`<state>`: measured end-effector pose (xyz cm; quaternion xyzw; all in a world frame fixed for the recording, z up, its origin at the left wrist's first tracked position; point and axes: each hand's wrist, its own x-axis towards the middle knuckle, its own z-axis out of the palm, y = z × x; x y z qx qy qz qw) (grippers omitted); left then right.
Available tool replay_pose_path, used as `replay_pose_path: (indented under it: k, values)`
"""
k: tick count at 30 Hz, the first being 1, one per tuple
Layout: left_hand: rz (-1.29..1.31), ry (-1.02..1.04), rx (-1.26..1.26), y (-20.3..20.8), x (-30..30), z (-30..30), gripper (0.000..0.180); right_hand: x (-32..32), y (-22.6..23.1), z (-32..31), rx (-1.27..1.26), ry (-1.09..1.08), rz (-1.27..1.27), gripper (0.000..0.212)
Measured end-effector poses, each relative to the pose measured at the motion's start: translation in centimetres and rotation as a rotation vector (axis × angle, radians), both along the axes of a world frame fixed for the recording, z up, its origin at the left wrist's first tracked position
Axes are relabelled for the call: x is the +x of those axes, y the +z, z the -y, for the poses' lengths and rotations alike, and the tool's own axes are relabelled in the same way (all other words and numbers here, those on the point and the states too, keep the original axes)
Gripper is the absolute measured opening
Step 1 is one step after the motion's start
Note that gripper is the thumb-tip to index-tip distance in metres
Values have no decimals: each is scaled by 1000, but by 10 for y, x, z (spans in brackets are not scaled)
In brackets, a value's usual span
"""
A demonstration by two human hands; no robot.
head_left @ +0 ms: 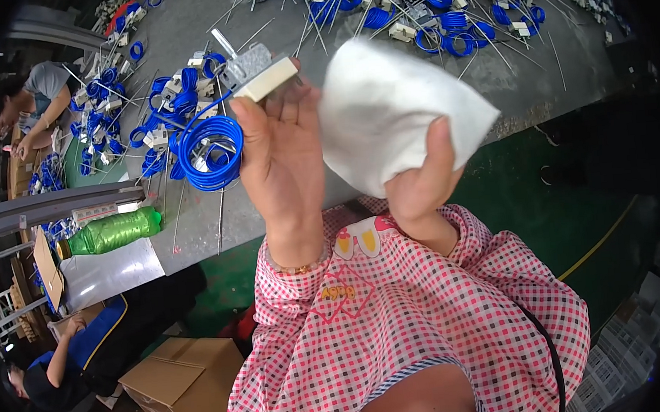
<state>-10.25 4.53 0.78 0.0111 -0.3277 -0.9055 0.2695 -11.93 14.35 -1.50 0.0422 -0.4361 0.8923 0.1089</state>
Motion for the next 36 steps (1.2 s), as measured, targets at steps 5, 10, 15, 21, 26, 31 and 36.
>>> replay_pose_path:
  k: [5,10,15,21,26,31,36]
  values:
    - [21,-107,71,-7,3,-8,45,-12,18,-7,158,23,-147,44]
    - [38,-22,-83,-1,4,-22,46,-9,0,0,576,43,-726,55]
    - [78,120,-183,-19,2,7,42,-6,9,-16,145,412,-196,47]
    - [-139,507,-1113,-13,11,22,48,-27,18,-23,-232,477,131,43]
    - [-282,604,-1532,4,17,29,29,-32,15,-25,-254,467,184,47]
    - [-322,573,-1797,16,22,32,36,-24,23,-28,-130,507,102,55]
    - [-314,657,-1883,14,22,32,39,-13,25,-32,39,605,-67,56]
